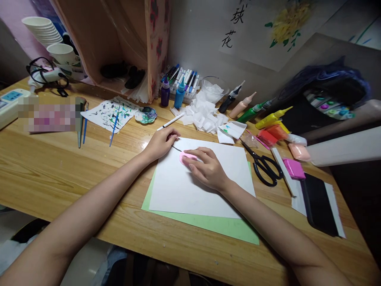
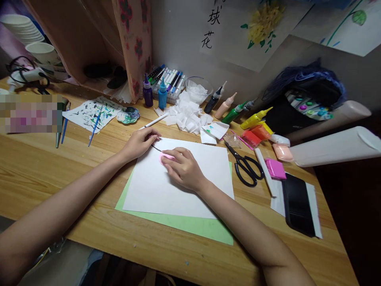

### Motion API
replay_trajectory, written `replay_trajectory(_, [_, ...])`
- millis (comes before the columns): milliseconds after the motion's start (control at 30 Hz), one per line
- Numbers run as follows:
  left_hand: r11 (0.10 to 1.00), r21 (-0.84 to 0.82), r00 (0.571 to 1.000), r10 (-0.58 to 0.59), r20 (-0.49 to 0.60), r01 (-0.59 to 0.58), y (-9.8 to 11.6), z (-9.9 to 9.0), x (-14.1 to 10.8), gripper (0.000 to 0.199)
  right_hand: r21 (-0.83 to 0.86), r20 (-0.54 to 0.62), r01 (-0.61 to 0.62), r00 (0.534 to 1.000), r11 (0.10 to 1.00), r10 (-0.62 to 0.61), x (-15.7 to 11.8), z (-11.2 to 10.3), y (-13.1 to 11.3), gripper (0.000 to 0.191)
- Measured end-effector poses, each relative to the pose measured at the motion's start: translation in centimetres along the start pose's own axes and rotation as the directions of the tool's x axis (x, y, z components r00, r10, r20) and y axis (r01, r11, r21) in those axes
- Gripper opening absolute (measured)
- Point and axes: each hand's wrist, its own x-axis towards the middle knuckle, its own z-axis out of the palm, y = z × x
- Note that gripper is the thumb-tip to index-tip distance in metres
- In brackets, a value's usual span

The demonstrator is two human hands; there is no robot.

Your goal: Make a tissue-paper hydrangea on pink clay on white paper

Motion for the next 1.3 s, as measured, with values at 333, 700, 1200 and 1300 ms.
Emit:
replay_trajectory(333, [1.0, -0.001, 1.0, -0.001, 0.002, 0.001, -0.03, 0.0, 0.02, 0.018, -0.084, 0.053, 0.047, 0.998, 0.995, -0.043, -0.01, 0.05, -0.06, 0.025])
replay_trajectory(700, [1.0, -0.001, 1.0, -0.013, 0.009, 0.013, -0.01, 0.0, 0.01, 0.019, -0.109, 0.12, 0.047, 0.992, 0.993, -0.034, 0.14, -0.06, 0.3, 0.027])
replay_trajectory(1200, [1.0, 0.004, 1.0, -0.014, 0.0, 0.014, -0.02, -0.06, -0.06, 0.019, -0.142, 0.102, 0.17, 0.982, 0.975, -0.157, 0.11, -0.28, 0.11, 0.027])
replay_trajectory(1300, [1.0, 0.0, 1.0, -0.019, 0.005, 0.019, -0.01, -0.07, -0.06, 0.019, -0.141, 0.101, 0.164, 0.983, 0.976, -0.151, 0.12, -0.29, 0.05, 0.025])
